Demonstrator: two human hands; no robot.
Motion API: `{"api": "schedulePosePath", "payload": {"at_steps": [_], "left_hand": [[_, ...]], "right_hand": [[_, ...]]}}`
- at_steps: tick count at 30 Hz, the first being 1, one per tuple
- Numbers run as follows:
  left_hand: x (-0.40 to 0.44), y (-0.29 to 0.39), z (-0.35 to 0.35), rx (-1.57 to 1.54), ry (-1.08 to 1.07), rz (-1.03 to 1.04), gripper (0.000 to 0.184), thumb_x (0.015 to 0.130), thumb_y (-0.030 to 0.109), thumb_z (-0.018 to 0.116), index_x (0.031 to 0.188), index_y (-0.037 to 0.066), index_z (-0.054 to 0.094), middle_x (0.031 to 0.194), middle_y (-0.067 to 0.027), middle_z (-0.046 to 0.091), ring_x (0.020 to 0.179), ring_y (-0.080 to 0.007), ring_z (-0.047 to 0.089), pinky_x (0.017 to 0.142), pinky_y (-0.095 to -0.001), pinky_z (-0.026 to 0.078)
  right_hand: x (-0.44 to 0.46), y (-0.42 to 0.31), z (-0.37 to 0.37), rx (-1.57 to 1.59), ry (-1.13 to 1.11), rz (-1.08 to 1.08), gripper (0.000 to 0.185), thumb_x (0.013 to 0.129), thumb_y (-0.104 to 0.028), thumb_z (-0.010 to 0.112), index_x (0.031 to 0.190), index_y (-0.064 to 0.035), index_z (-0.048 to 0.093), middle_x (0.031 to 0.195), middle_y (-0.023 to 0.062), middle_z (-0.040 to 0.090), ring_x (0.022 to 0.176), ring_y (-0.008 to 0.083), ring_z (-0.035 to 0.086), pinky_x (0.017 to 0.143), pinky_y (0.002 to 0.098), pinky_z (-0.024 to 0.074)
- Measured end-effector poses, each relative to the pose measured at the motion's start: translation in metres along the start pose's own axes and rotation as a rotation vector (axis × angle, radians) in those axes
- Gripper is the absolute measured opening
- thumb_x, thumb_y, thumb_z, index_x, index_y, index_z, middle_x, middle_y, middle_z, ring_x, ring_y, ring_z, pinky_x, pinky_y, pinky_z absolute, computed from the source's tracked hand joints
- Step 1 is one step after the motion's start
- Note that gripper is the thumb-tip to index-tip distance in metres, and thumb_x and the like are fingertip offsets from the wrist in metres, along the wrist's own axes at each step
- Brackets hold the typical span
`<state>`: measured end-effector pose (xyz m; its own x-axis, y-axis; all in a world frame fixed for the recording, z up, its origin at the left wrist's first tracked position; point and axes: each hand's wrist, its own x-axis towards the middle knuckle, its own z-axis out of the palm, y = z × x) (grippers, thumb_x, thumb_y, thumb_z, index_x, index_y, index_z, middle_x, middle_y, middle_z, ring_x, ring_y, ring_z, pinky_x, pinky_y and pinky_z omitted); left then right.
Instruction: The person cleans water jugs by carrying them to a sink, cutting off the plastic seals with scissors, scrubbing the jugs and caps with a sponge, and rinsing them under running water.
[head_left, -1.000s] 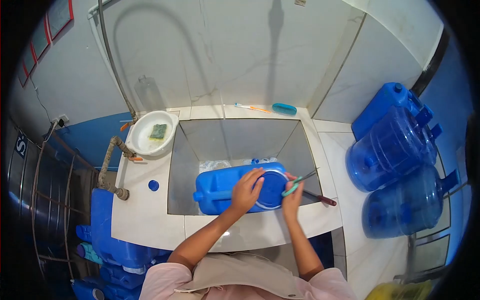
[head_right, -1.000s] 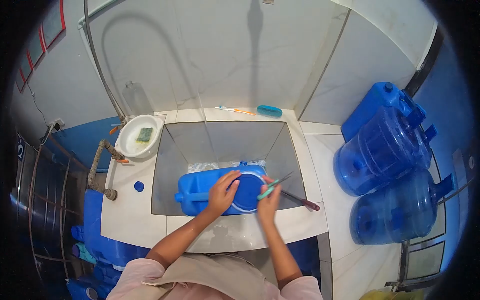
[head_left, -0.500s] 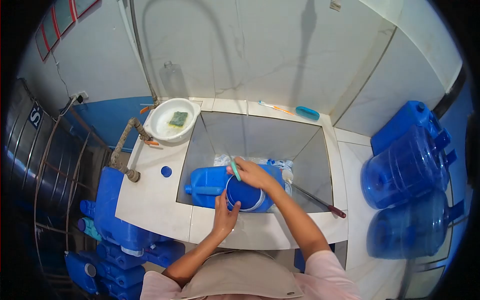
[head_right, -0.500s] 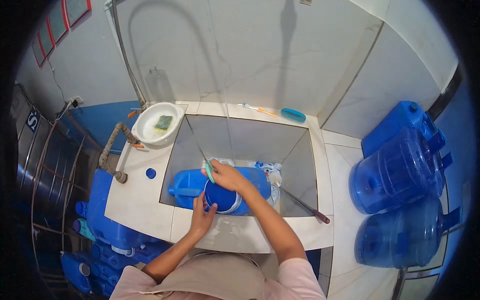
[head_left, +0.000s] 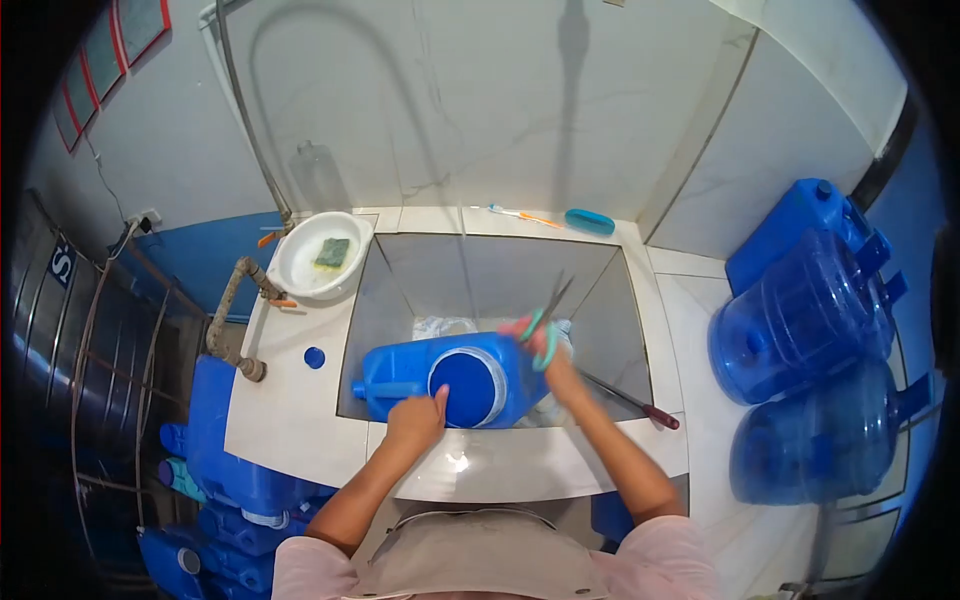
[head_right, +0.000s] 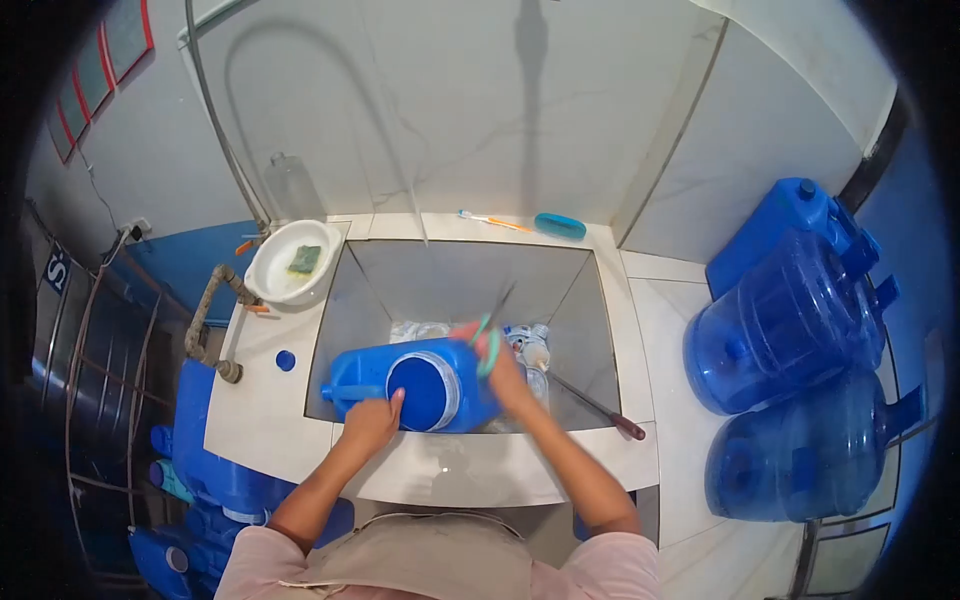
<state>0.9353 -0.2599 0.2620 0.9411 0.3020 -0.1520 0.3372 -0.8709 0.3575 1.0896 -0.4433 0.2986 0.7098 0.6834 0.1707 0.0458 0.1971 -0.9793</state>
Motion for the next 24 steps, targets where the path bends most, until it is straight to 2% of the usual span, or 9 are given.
{"api": "schedulePosePath", "payload": {"at_steps": [4, 6, 10, 12, 13, 17, 19, 22, 24], "left_hand": [[-0.018, 0.036, -0.033, -0.01, -0.264, 0.203, 0.042, 0.088, 0.04, 0.048, 0.1, 0.0, 0.054, 0.076, -0.0254, 0.06, 0.066, -0.0429, 0.059, 0.059, -0.0526, 0.046], [0.009, 0.055, -0.055, -0.015, 0.462, 1.093, 0.043, 0.086, 0.042, 0.051, 0.101, 0.002, 0.054, 0.094, -0.0263, 0.059, 0.073, -0.042, 0.06, 0.062, -0.0524, 0.046], [0.031, 0.036, -0.056, 0.041, 0.455, 0.931, 0.047, 0.085, 0.045, 0.053, 0.1, 0.001, 0.053, 0.106, -0.0261, 0.055, 0.076, -0.041, 0.06, 0.059, -0.0499, 0.047], [0.03, 0.025, -0.046, -0.04, 0.082, 0.189, 0.051, 0.084, 0.048, 0.052, 0.102, 0.0, 0.052, 0.104, -0.0264, 0.056, 0.074, -0.0414, 0.06, 0.058, -0.0472, 0.048], [0.03, 0.019, -0.044, -0.058, -0.056, 0.008, 0.053, 0.085, 0.048, 0.051, 0.105, -0.002, 0.049, 0.105, -0.0268, 0.055, 0.071, -0.0424, 0.059, 0.056, -0.0469, 0.047], [0.03, -0.001, -0.057, 0.062, -0.284, -0.116, 0.058, 0.086, 0.045, 0.051, 0.114, -0.004, 0.045, 0.105, -0.0291, 0.054, 0.079, -0.0409, 0.06, 0.063, -0.0459, 0.049], [0.03, 0.0, -0.043, -0.174, 0.482, 0.455, 0.059, 0.083, 0.039, 0.059, 0.119, -0.006, 0.043, 0.111, -0.0294, 0.051, 0.096, -0.0401, 0.056, 0.078, -0.0429, 0.047], [0.019, 0.012, -0.022, -0.44, 0.227, 0.228, 0.061, 0.08, 0.033, 0.064, 0.12, -0.008, 0.043, 0.117, -0.0287, 0.048, 0.107, -0.0395, 0.05, 0.088, -0.0399, 0.042], [0.016, 0.008, -0.017, -0.393, 0.291, 0.175, 0.064, 0.079, 0.037, 0.065, 0.119, -0.008, 0.043, 0.11, -0.0298, 0.052, 0.102, -0.0406, 0.052, 0.085, -0.0396, 0.044]], "right_hand": [[-0.005, 0.0, 0.058, -0.412, -0.084, 0.04, 0.052, 0.09, -0.049, 0.042, 0.117, -0.004, 0.042, 0.113, 0.0114, 0.056, 0.109, 0.0223, 0.05, 0.098, 0.0344, 0.0336], [0.053, 0.007, 0.052, -0.143, -0.349, 0.298, 0.054, 0.091, -0.051, 0.037, 0.116, -0.0023, 0.041, 0.115, 0.0157, 0.055, 0.113, 0.0232, 0.049, 0.101, 0.0348, 0.0317], [0.09, 0.018, 0.04, 0.43, -0.261, 0.181, 0.057, 0.091, -0.053, 0.035, 0.115, -0.0011, 0.04, 0.115, 0.0164, 0.055, 0.113, 0.0227, 0.048, 0.102, 0.0351, 0.0312], [0.083, 0.007, 0.025, 0.286, -0.019, 0.018, 0.058, 0.091, -0.053, 0.036, 0.115, -0.0005, 0.04, 0.116, 0.0166, 0.055, 0.113, 0.0214, 0.048, 0.102, 0.0351, 0.0316], [0.071, 0.004, 0.021, 0.193, 0.015, 0.017, 0.056, 0.092, -0.052, 0.036, 0.115, -0.0008, 0.04, 0.115, 0.0151, 0.056, 0.114, 0.0224, 0.047, 0.102, 0.0334, 0.0299], [-0.002, -0.003, 0.035, -0.168, 0.145, -0.001, 0.053, 0.093, -0.046, 0.037, 0.119, 0.0004, 0.038, 0.115, 0.0139, 0.057, 0.117, 0.0246, 0.045, 0.101, 0.0336, 0.0291], [-0.026, 0.006, 0.058, -0.245, 0.168, -0.021, 0.05, 0.094, -0.043, 0.038, 0.119, 0.0004, 0.038, 0.115, 0.0144, 0.057, 0.116, 0.0257, 0.047, 0.099, 0.0345, 0.0309], [-0.02, 0.016, 0.085, -0.644, 0.25, -0.318, 0.044, 0.093, -0.036, 0.043, 0.119, -0.0013, 0.037, 0.113, 0.0144, 0.057, 0.108, 0.0299, 0.053, 0.093, 0.0363, 0.0383], [0.003, 0.012, 0.085, -0.531, 0.208, 0.017, 0.039, 0.091, -0.033, 0.049, 0.114, -0.002, 0.042, 0.109, 0.0148, 0.058, 0.1, 0.0326, 0.057, 0.086, 0.0372, 0.0432]]}}
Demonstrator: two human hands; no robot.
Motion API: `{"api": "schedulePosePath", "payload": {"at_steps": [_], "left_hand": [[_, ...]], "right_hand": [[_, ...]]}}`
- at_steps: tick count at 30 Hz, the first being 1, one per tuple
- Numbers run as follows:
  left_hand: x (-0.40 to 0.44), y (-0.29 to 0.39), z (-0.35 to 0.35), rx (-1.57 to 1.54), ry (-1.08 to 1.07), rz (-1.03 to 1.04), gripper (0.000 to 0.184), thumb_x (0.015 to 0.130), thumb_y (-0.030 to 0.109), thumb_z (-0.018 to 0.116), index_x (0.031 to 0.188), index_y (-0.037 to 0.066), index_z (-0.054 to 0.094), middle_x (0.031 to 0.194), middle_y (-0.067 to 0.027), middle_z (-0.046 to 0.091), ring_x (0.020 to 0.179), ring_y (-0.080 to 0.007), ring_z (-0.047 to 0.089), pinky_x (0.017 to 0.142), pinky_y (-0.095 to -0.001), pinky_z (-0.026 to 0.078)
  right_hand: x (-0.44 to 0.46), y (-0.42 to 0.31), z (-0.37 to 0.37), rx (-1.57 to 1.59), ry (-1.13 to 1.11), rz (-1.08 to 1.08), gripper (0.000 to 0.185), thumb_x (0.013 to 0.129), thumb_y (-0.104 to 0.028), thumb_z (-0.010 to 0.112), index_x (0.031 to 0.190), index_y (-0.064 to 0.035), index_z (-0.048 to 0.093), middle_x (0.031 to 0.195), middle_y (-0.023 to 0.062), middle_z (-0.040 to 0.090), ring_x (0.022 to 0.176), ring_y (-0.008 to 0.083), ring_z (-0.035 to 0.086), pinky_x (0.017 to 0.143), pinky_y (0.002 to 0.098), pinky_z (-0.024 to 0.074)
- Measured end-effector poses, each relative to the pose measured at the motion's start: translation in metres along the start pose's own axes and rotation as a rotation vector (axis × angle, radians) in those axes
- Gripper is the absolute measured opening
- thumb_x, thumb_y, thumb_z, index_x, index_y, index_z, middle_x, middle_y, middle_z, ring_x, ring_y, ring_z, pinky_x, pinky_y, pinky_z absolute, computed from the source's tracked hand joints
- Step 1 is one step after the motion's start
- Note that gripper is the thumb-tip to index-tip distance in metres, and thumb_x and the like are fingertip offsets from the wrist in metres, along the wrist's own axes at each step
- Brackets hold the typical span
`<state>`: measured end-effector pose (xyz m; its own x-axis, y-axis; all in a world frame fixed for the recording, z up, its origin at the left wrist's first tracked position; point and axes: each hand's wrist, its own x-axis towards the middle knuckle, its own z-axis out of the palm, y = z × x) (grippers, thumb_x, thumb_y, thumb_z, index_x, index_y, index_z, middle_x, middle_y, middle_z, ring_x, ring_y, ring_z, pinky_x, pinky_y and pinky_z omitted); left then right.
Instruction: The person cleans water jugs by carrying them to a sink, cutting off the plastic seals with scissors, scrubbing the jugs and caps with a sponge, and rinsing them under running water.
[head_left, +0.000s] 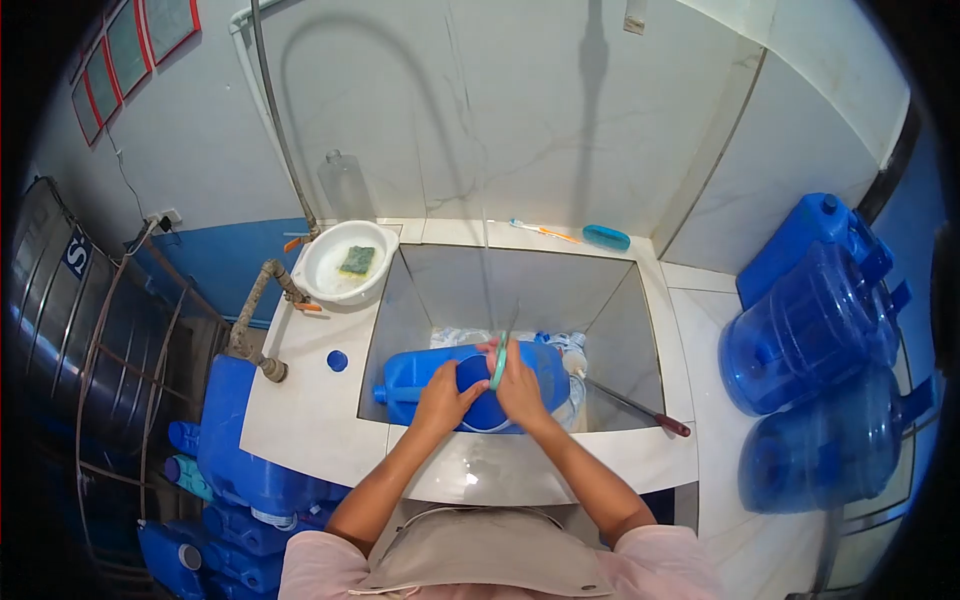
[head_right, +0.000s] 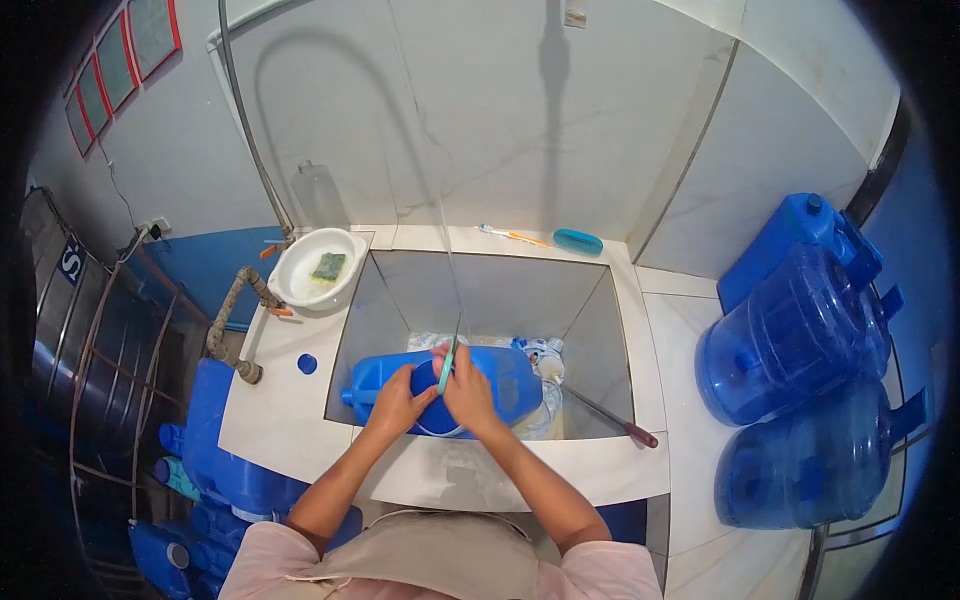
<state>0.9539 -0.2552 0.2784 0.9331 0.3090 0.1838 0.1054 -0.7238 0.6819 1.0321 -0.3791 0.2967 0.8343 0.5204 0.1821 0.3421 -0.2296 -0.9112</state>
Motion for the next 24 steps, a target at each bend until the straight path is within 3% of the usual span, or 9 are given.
{"api": "schedulePosePath", "payload": {"at_steps": [2, 5, 9, 11, 16, 18, 20, 22, 24], "left_hand": [[0.0, -0.001, -0.005, 0.018, -0.089, -0.214, 0.069, 0.077, 0.042, 0.066, 0.114, -0.01, 0.043, 0.093, -0.027, 0.059, 0.084, -0.0357, 0.062, 0.074, -0.0372, 0.05], [0.002, 0.004, -0.016, -0.245, -0.249, -0.421, 0.071, 0.076, 0.048, 0.066, 0.106, -0.013, 0.046, 0.074, -0.0202, 0.062, 0.061, -0.0284, 0.065, 0.055, -0.0336, 0.052], [-0.002, -0.014, -0.004, -0.327, -0.294, -0.509, 0.071, 0.08, 0.05, 0.061, 0.102, -0.015, 0.045, 0.067, -0.0153, 0.063, 0.049, -0.0221, 0.063, 0.044, -0.0311, 0.051], [-0.011, -0.013, -0.002, -0.565, -0.319, -0.572, 0.07, 0.082, 0.052, 0.056, 0.091, -0.017, 0.052, 0.066, -0.0151, 0.063, 0.051, -0.0247, 0.063, 0.044, -0.0314, 0.052], [-0.006, -0.007, -0.039, -0.48, -0.554, -0.754, 0.067, 0.083, 0.055, 0.052, 0.065, -0.009, 0.06, 0.06, -0.0165, 0.061, 0.049, -0.0234, 0.061, 0.047, -0.0295, 0.052], [0.004, 0.0, -0.05, -0.227, -0.338, -0.409, 0.049, 0.083, 0.045, 0.058, 0.069, -0.002, 0.061, 0.064, -0.0154, 0.06, 0.059, -0.0174, 0.06, 0.057, -0.0264, 0.05], [0.012, 0.0, -0.041, -0.427, -0.225, -0.271, 0.031, 0.08, 0.031, 0.066, 0.085, 0.001, 0.057, 0.077, -0.013, 0.06, 0.074, -0.0141, 0.058, 0.067, -0.0262, 0.046], [0.018, 0.002, -0.034, -1.212, -0.32, -0.405, 0.041, 0.077, 0.018, 0.069, 0.107, 0.001, 0.047, 0.092, -0.0119, 0.059, 0.084, -0.0142, 0.056, 0.072, -0.0264, 0.046], [0.024, 0.001, -0.032, -1.111, -0.405, -0.416, 0.057, 0.077, 0.013, 0.069, 0.122, 0.002, 0.036, 0.1, -0.0126, 0.058, 0.089, -0.0161, 0.057, 0.076, -0.0255, 0.046]], "right_hand": [[0.029, 0.012, -0.001, -0.058, -0.041, -0.144, 0.038, 0.091, -0.036, 0.048, 0.108, -0.0012, 0.047, 0.101, 0.0139, 0.06, 0.094, 0.0284, 0.06, 0.081, 0.0356, 0.0454], [0.056, 0.006, 0.001, 0.421, -0.441, 0.12, 0.048, 0.089, -0.047, 0.045, 0.101, -0.0009, 0.051, 0.091, 0.0153, 0.061, 0.088, 0.0222, 0.061, 0.073, 0.0322, 0.0477], [0.086, -0.002, 0.014, 0.283, -0.703, 0.159, 0.053, 0.087, -0.052, 0.046, 0.104, -0.001, 0.05, 0.09, 0.0161, 0.061, 0.084, 0.0237, 0.062, 0.072, 0.0317, 0.0481], [0.101, -0.007, 0.024, 0.368, -0.966, 0.376, 0.057, 0.086, -0.054, 0.047, 0.108, -0.0013, 0.048, 0.091, 0.0157, 0.061, 0.081, 0.0237, 0.063, 0.072, 0.0321, 0.0483], [0.114, 0.0, 0.019, 0.592, -0.583, 0.209, 0.044, 0.089, -0.044, 0.048, 0.103, -0.0024, 0.049, 0.093, 0.0146, 0.061, 0.09, 0.0229, 0.062, 0.079, 0.0308, 0.0484], [0.095, -0.013, -0.008, 0.604, -0.29, 0.056, 0.04, 0.089, -0.042, 0.049, 0.099, -0.0033, 0.05, 0.092, 0.0134, 0.062, 0.087, 0.0195, 0.061, 0.076, 0.0279, 0.0476], [0.058, -0.028, -0.033, 0.537, -0.156, 0.052, 0.038, 0.088, -0.041, 0.051, 0.094, -0.0039, 0.051, 0.088, 0.0118, 0.063, 0.078, 0.014, 0.058, 0.068, 0.0244, 0.0449], [0.03, -0.034, -0.055, 0.43, -0.179, 0.079, 0.039, 0.087, -0.044, 0.052, 0.089, -0.0045, 0.053, 0.082, 0.0109, 0.063, 0.064, 0.0098, 0.051, 0.058, 0.0224, 0.0398], [0.004, -0.034, -0.072, 0.48, -0.338, 0.171, 0.042, 0.086, -0.047, 0.053, 0.086, -0.0051, 0.055, 0.076, 0.012, 0.063, 0.051, 0.0076, 0.044, 0.047, 0.0203, 0.0347]]}}
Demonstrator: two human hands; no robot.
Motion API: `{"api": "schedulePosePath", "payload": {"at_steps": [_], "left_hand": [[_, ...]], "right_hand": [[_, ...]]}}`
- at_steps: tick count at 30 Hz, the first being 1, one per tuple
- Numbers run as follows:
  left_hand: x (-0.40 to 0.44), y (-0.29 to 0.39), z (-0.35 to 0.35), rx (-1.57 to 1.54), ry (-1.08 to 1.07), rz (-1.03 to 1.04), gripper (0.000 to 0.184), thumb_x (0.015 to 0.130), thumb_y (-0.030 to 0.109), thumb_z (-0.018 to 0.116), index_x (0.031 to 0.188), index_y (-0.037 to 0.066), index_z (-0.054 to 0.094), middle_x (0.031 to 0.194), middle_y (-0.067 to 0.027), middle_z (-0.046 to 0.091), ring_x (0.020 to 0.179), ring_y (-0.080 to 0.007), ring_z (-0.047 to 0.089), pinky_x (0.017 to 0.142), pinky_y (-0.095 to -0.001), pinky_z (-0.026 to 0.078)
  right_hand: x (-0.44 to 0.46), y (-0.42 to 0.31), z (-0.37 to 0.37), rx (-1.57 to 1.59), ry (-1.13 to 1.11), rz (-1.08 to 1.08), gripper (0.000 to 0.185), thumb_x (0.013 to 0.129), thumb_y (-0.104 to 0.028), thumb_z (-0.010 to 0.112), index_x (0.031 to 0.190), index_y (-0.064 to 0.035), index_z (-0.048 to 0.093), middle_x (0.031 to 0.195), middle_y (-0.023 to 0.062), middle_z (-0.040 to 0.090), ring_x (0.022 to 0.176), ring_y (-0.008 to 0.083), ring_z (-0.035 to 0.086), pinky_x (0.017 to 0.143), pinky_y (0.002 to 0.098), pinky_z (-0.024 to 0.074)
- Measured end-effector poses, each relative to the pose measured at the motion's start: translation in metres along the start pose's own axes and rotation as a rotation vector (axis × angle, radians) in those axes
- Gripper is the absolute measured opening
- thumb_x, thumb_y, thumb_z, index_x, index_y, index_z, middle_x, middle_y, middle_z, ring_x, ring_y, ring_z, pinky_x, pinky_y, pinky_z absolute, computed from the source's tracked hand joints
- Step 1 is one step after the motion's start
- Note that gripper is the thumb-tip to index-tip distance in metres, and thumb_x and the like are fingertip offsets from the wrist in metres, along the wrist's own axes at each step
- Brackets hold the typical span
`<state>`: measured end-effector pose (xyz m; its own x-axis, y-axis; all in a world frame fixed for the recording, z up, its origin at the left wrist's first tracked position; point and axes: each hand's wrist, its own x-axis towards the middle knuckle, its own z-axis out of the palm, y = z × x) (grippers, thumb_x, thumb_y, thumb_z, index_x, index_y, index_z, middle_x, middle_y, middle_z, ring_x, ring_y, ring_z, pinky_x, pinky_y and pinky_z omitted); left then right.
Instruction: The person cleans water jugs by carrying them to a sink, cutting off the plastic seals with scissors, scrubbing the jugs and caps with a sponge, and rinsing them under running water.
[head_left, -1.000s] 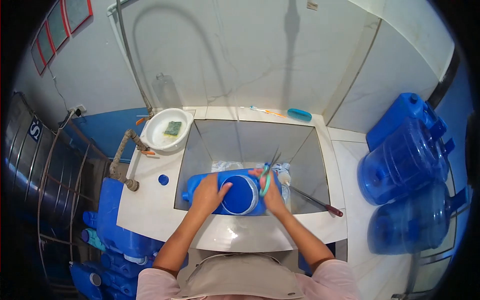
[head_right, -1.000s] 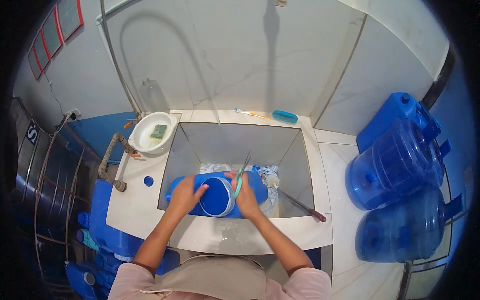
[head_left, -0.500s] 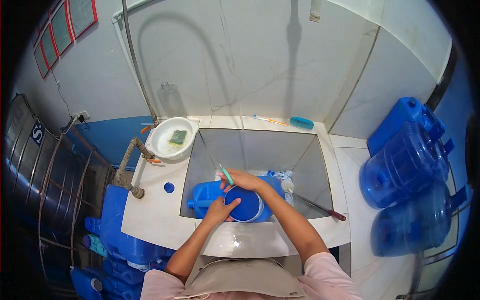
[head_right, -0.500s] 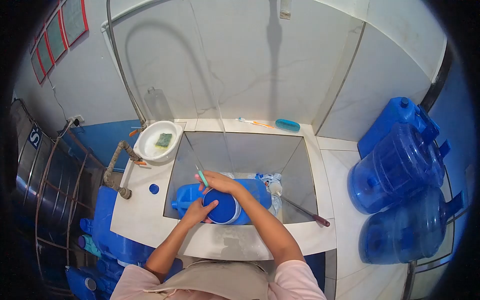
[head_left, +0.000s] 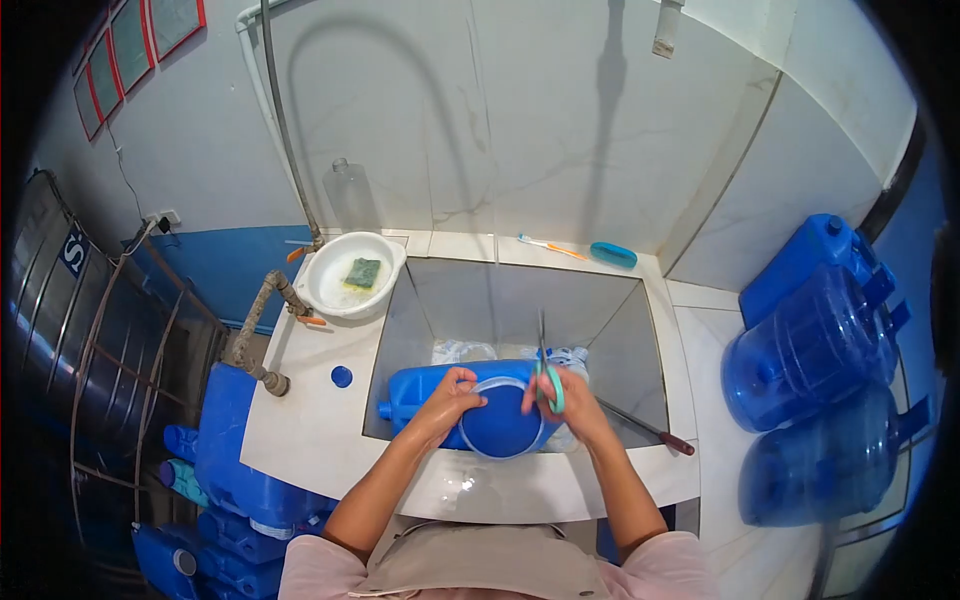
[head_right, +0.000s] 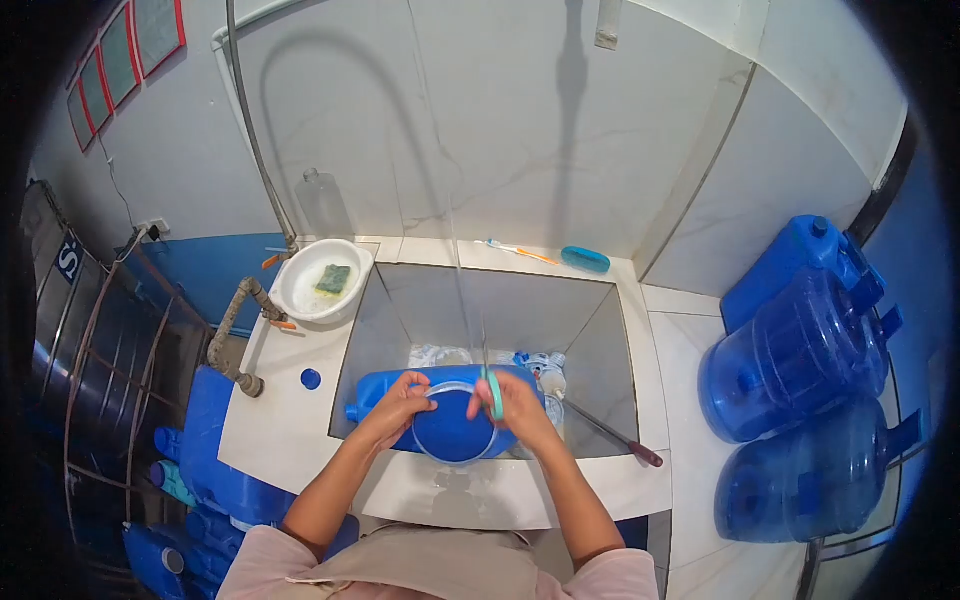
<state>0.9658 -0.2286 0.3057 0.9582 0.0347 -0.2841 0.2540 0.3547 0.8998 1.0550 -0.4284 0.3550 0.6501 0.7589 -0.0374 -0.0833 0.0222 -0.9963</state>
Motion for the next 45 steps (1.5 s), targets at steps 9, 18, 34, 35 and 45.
{"api": "schedulePosePath", "payload": {"at_steps": [9, 18, 34, 35, 45], "left_hand": [[-0.015, 0.038, 0.019, -0.049, 0.129, 0.1, 0.027, 0.081, 0.011, 0.065, 0.105, -0.001, 0.058, 0.091, -0.0082, 0.064, 0.08, -0.0119, 0.061, 0.073, -0.024, 0.051], [-0.031, 0.044, -0.003, 0.055, 0.417, 0.356, 0.027, 0.08, 0.013, 0.068, 0.102, 0.0, 0.061, 0.087, -0.0049, 0.064, 0.076, -0.0081, 0.058, 0.068, -0.0214, 0.048], [-0.07, 0.062, -0.017, 0.292, 0.637, 0.663, 0.026, 0.081, 0.009, 0.065, 0.102, -0.004, 0.058, 0.083, -0.0028, 0.062, 0.073, -0.0067, 0.054, 0.065, -0.0202, 0.044], [-0.072, 0.051, -0.012, 0.444, 0.645, 0.631, 0.024, 0.08, 0.009, 0.065, 0.1, -0.003, 0.059, 0.081, -0.0026, 0.062, 0.072, -0.0067, 0.053, 0.064, -0.0203, 0.044], [-0.072, 0.076, -0.046, 0.309, 0.38, 0.419, 0.02, 0.081, 0.012, 0.066, 0.096, 0.0, 0.061, 0.079, 0.0012, 0.06, 0.07, -0.0034, 0.051, 0.061, -0.0184, 0.041]], "right_hand": [[-0.052, 0.02, 0.033, 0.56, -0.194, 0.442, 0.049, 0.085, -0.055, 0.047, 0.084, -0.0068, 0.057, 0.074, 0.0188, 0.064, 0.04, 0.0062, 0.038, 0.036, 0.0172, 0.0266], [-0.016, 0.024, 0.067, 0.639, -0.312, 0.298, 0.051, 0.089, -0.054, 0.041, 0.086, -0.0051, 0.055, 0.07, 0.0166, 0.062, 0.039, 0.0054, 0.038, 0.038, 0.0163, 0.0274], [0.026, -0.008, 0.125, 0.194, -0.13, 0.206, 0.043, 0.089, -0.043, 0.05, 0.074, -0.0037, 0.055, 0.055, 0.008, 0.056, 0.034, 0.0039, 0.031, 0.032, 0.0192, 0.0195], [0.036, -0.007, 0.119, 0.231, 0.05, 0.138, 0.041, 0.088, -0.043, 0.053, 0.074, -0.0043, 0.055, 0.055, 0.0067, 0.056, 0.034, 0.0036, 0.031, 0.032, 0.0193, 0.0192], [0.072, -0.039, 0.116, -0.744, 0.265, -0.77, 0.023, 0.075, -0.003, 0.06, 0.093, -0.0003, 0.046, 0.08, 0.014, 0.055, 0.075, 0.0328, 0.057, 0.067, 0.0396, 0.0452]]}}
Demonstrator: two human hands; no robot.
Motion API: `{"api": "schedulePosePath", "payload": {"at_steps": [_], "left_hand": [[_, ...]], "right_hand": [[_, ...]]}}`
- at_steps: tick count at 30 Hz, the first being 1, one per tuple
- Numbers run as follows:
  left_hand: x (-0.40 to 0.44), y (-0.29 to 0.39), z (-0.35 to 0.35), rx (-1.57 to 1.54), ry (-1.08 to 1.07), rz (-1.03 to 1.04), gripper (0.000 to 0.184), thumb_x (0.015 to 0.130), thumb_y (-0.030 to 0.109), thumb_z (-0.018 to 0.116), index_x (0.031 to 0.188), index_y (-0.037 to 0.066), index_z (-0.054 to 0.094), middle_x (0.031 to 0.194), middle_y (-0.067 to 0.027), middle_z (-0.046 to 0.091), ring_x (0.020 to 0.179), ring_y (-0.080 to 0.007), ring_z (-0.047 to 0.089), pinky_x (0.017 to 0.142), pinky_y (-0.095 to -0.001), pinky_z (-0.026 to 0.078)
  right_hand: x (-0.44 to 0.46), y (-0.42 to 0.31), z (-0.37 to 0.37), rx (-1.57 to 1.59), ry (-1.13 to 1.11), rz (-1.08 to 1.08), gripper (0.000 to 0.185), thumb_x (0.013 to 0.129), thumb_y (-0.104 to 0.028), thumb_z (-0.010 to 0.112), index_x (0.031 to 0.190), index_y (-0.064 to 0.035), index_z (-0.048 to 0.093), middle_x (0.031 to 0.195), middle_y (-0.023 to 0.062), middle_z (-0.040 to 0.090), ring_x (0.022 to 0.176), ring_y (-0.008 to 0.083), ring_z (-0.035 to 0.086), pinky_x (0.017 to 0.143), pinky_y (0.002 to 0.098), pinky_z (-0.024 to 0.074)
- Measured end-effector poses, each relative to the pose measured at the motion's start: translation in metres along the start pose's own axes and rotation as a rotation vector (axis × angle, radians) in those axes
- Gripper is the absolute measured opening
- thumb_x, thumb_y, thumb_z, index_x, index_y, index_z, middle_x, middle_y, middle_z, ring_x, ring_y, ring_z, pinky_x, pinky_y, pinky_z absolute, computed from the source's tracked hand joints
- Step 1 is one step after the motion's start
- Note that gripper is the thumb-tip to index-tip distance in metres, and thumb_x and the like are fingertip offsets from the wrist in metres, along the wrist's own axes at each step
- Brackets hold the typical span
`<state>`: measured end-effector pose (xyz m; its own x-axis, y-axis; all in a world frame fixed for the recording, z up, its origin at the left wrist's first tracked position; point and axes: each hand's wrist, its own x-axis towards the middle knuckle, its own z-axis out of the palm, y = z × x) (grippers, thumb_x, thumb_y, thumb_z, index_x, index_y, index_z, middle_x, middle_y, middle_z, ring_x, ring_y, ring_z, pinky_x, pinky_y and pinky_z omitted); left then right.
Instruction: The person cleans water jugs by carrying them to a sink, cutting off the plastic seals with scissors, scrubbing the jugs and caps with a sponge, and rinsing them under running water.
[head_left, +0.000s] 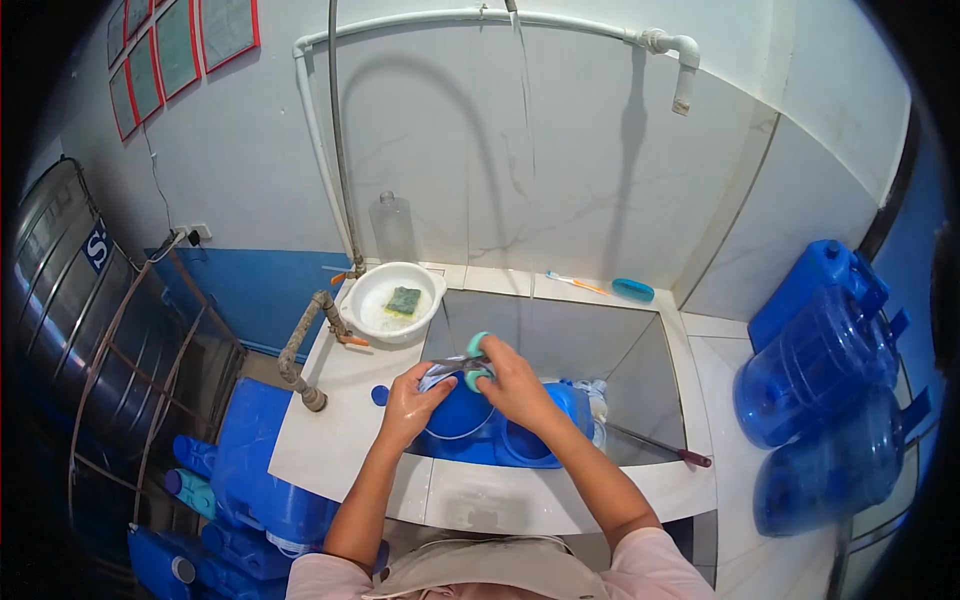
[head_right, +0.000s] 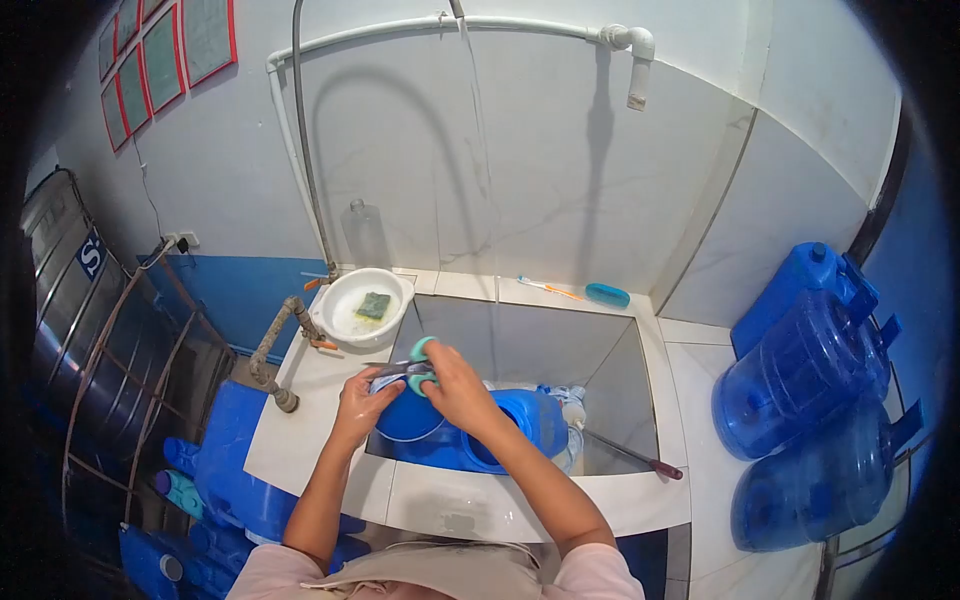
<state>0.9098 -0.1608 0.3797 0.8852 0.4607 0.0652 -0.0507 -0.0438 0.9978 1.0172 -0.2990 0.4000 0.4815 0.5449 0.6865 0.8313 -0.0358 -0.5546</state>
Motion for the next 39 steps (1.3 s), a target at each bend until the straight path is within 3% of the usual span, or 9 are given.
{"api": "schedulePosePath", "payload": {"at_steps": [2, 6, 9, 11, 17, 26, 32, 33, 39], "left_hand": [[0.001, 0.007, -0.006, -0.001, -0.034, 0.007, 0.02, 0.081, 0.011, 0.066, 0.096, 0.0, 0.061, 0.08, 0.0015, 0.06, 0.071, -0.0032, 0.05, 0.061, -0.018, 0.041], [0.009, 0.004, -0.02, 0.007, -0.111, 0.077, 0.021, 0.079, 0.01, 0.067, 0.096, 0.0, 0.061, 0.082, 0.0016, 0.059, 0.073, -0.0032, 0.05, 0.063, -0.0175, 0.04], [0.019, -0.005, -0.028, -0.012, -0.103, 0.011, 0.022, 0.078, 0.01, 0.068, 0.096, 0.0, 0.06, 0.081, 0.001, 0.059, 0.073, -0.0036, 0.05, 0.064, -0.0179, 0.04], [0.023, -0.013, -0.033, -0.035, -0.103, 0.035, 0.025, 0.078, 0.01, 0.069, 0.098, 0.0, 0.058, 0.082, 0.0008, 0.059, 0.073, -0.0041, 0.051, 0.064, -0.0184, 0.04], [0.037, -0.058, -0.054, -0.125, -0.109, 0.065, 0.037, 0.076, 0.007, 0.069, 0.109, 0.002, 0.054, 0.097, -0.0033, 0.06, 0.083, -0.0084, 0.054, 0.074, -0.0225, 0.043], [0.075, -0.047, -0.096, -0.403, 0.309, 0.221, 0.042, 0.077, 0.005, 0.063, 0.117, 0.001, 0.05, 0.109, -0.0087, 0.058, 0.098, -0.0156, 0.055, 0.088, -0.0295, 0.041], [0.083, -0.018, -0.123, -0.607, 0.415, 0.292, 0.05, 0.078, 0.005, 0.06, 0.124, 0.003, 0.041, 0.118, -0.0108, 0.05, 0.103, -0.0195, 0.052, 0.089, -0.0325, 0.043], [0.085, -0.016, -0.126, -0.629, 0.436, 0.307, 0.052, 0.078, 0.005, 0.059, 0.126, 0.003, 0.039, 0.119, -0.0108, 0.048, 0.105, -0.0203, 0.051, 0.09, -0.0331, 0.043], [0.073, -0.012, -0.14, -0.664, 0.511, 0.308, 0.052, 0.076, 0.009, 0.059, 0.125, 0.003, 0.041, 0.12, -0.0101, 0.048, 0.11, -0.022, 0.047, 0.093, -0.0355, 0.041]], "right_hand": [[0.011, -0.013, -0.006, 0.009, -0.299, 0.119, 0.028, 0.071, 0.0, 0.059, 0.095, -0.0016, 0.044, 0.084, 0.0161, 0.054, 0.085, 0.038, 0.053, 0.072, 0.0441, 0.0427], [0.015, -0.004, 0.006, -0.062, -0.358, 0.008, 0.027, 0.072, -0.001, 0.059, 0.094, -0.0027, 0.045, 0.086, 0.0163, 0.055, 0.084, 0.0371, 0.054, 0.071, 0.0451, 0.0423], [0.021, 0.002, 0.02, -0.072, -0.261, -0.049, 0.023, 0.073, 0.0, 0.059, 0.093, -0.0027, 0.046, 0.084, 0.0169, 0.057, 0.081, 0.0378, 0.055, 0.069, 0.0454, 0.0438], [0.031, 0.012, 0.029, 0.105, -0.076, 0.266, 0.021, 0.074, -0.001, 0.058, 0.093, -0.0018, 0.048, 0.081, 0.0188, 0.058, 0.078, 0.0398, 0.057, 0.066, 0.0462, 0.0444], [0.028, 0.169, 0.015, -0.277, 0.285, 0.551, 0.023, 0.074, -0.005, 0.058, 0.096, -0.0006, 0.049, 0.083, 0.0253, 0.059, 0.083, 0.042, 0.058, 0.066, 0.0462, 0.0443], [-0.032, 0.252, -0.063, -0.657, 0.331, 0.724, 0.021, 0.076, -0.01, 0.061, 0.089, 0.0036, 0.051, 0.079, 0.0247, 0.061, 0.075, 0.0419, 0.059, 0.063, 0.0477, 0.0454], [0.015, 0.151, 0.012, -0.324, -0.654, 0.511, 0.041, 0.08, -0.021, 0.061, 0.108, -0.0022, 0.038, 0.074, 0.0223, 0.061, 0.067, 0.0386, 0.06, 0.058, 0.047, 0.0473], [0.015, 0.144, 0.043, -0.311, -0.66, 0.251, 0.04, 0.081, -0.023, 0.061, 0.109, -0.0048, 0.039, 0.075, 0.0219, 0.061, 0.067, 0.0386, 0.06, 0.057, 0.0471, 0.0466], [0.026, 0.102, 0.193, -0.212, -0.885, -0.047, 0.026, 0.077, -0.013, 0.057, 0.1, -0.0026, 0.055, 0.077, 0.0212, 0.06, 0.078, 0.0381, 0.061, 0.067, 0.0493, 0.0472]]}}
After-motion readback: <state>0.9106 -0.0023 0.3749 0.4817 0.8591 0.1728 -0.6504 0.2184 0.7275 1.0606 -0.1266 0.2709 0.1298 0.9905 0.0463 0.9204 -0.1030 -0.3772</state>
